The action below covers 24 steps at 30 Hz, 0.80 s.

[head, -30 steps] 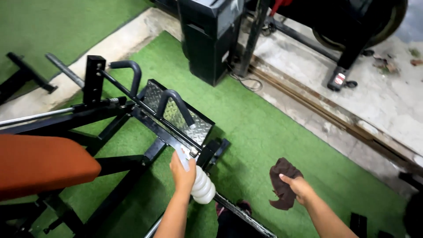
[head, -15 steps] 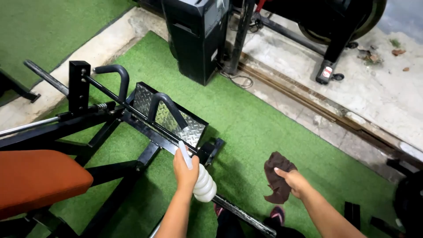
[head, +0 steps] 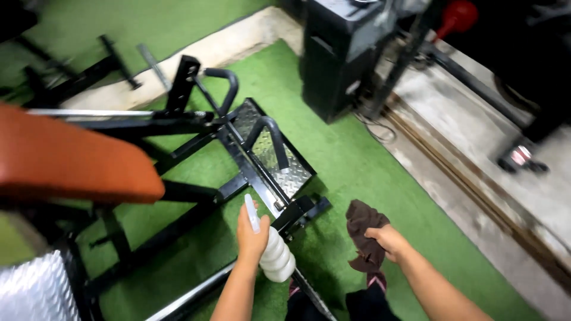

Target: Cleaning and wiping down various gym machines using a spray bottle and a cloth.

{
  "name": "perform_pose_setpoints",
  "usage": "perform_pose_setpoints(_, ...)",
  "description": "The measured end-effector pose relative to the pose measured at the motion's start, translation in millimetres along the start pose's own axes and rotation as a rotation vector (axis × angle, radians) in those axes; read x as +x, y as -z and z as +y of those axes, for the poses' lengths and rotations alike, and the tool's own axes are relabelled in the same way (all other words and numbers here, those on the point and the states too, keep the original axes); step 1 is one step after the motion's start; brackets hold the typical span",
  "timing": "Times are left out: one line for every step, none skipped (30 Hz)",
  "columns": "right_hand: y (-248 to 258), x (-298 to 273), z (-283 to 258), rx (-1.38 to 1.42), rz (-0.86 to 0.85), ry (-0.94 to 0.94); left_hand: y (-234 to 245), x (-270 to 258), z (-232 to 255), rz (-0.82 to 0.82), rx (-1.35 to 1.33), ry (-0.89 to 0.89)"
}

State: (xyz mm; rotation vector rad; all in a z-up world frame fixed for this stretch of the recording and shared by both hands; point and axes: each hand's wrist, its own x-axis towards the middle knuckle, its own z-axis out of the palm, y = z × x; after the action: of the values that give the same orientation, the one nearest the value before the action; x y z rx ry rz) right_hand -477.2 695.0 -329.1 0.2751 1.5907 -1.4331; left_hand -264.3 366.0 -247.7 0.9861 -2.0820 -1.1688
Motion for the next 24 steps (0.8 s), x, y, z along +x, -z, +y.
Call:
perform_pose_setpoints(4.6, 14.5, -9.1, -0.023, -0.028, 0.000, 0.0, -2.7, 13.1, 0.034, 0.007, 0.010)
perform_pose_setpoints(13.8, 22.4, -12.1, 0.056, -0.116, 0.011, -1.2, -14.4, 26.6, 0.056, 0.015, 0.006)
perform_pose_setpoints(23.4, 30.9, -16.1, 0.136, -0.204, 0.017, -3.7, -25.2, 40.9, 0.078, 0.023, 0.001)
perform_pose_setpoints(35.4, 33.2, -21.0, 0.116, -0.226, 0.011, -10.9, -37.6, 48.7, 0.106, 0.029, 0.013)
perform_pose_setpoints(47.5, 36.2, -27.3, 0.143, -0.279, 0.042, -19.0, -48.7, 57.4, 0.116, 0.031, 0.020)
perform_pose_setpoints(57.5, 44.6, -40.0, 0.170, -0.337, 0.086, -29.0, -53.1, 65.9, 0.133, 0.027, 0.014)
perform_pose_setpoints(69.3, 51.8, -58.5, 0.149, -0.364, 0.092, -42.9, -58.0, 77.5, 0.168, 0.029, 0.014)
perform_pose_setpoints(84.0, 50.5, -63.6, 0.213, -0.390, -0.013, -54.5, -72.1, 87.6, 0.166, 0.013, 0.072)
perform_pose_setpoints(98.3, 50.8, -68.6, 0.275, -0.413, -0.119, -66.9, -85.3, 96.7, 0.165, -0.004, 0.131)
perform_pose_setpoints(113.2, 61.1, -69.9, 0.279, -0.419, -0.123, -80.7, -88.2, 100.8, 0.166, 0.003, 0.131)
perform_pose_setpoints(126.9, 72.1, -71.1, 0.284, -0.442, -0.145, -94.0, -90.2, 103.9, 0.166, -0.040, 0.135)
perform_pose_setpoints(144.6, 78.1, -69.1, 0.286, -0.459, -0.177, -107.8, -98.8, 108.1, 0.164, -0.084, 0.150)
perform_pose_setpoints(147.4, 81.1, -72.2, 0.286, -0.458, -0.190, -112.3, -101.1, 115.5, 0.164, -0.078, 0.162)
perform_pose_setpoints(153.7, 79.8, -73.0, 0.286, -0.391, -0.229, -117.5, -108.3, 122.4, 0.159, -0.079, 0.148)
perform_pose_setpoints(158.5, 78.0, -73.6, 0.285, -0.324, -0.267, -121.1, -115.1, 129.2, 0.153, -0.080, 0.134)
perform_pose_setpoints(164.8, 77.7, -66.3, 0.281, -0.325, -0.264, -124.1, -112.9, 130.2, 0.158, -0.083, 0.132)
perform_pose_setpoints(170.1, 76.8, -59.5, 0.293, -0.377, -0.217, -125.8, -110.1, 131.6, 0.170, -0.045, 0.134)
perform_pose_setpoints(171.6, 78.7, -55.0, 0.305, -0.433, -0.166, -125.9, -103.9, 132.0, 0.185, -0.007, 0.132)
perform_pose_setpoints(169.4, 81.4, -61.3, 0.300, -0.439, -0.159, -126.2, -95.0, 133.6, 0.193, -0.010, 0.126)
perform_pose_setpoints(168.6, 79.7, -61.7, 0.280, -0.402, -0.227, -125.1, -91.4, 134.3, 0.211, 0.025, 0.129)
perform_pose_setpoints(167.0, 78.6, -61.2, 0.260, -0.365, -0.296, -123.4, -87.7, 133.9, 0.228, 0.060, 0.132)
perform_pose_setpoints(168.4, 87.3, -59.2, 0.254, -0.362, -0.310, -122.2, -89.8, 136.6, 0.230, 0.062, 0.147)
perform_pose_setpoints(168.9, 96.1, -56.6, 0.241, -0.360, -0.288, -120.1, -91.7, 138.6, 0.245, 0.084, 0.126)
perform_pose_setpoints(164.7, 110.9, -59.2, 0.227, -0.364, -0.256, -117.7, -87.2, 139.3, 0.267, 0.105, 0.095)
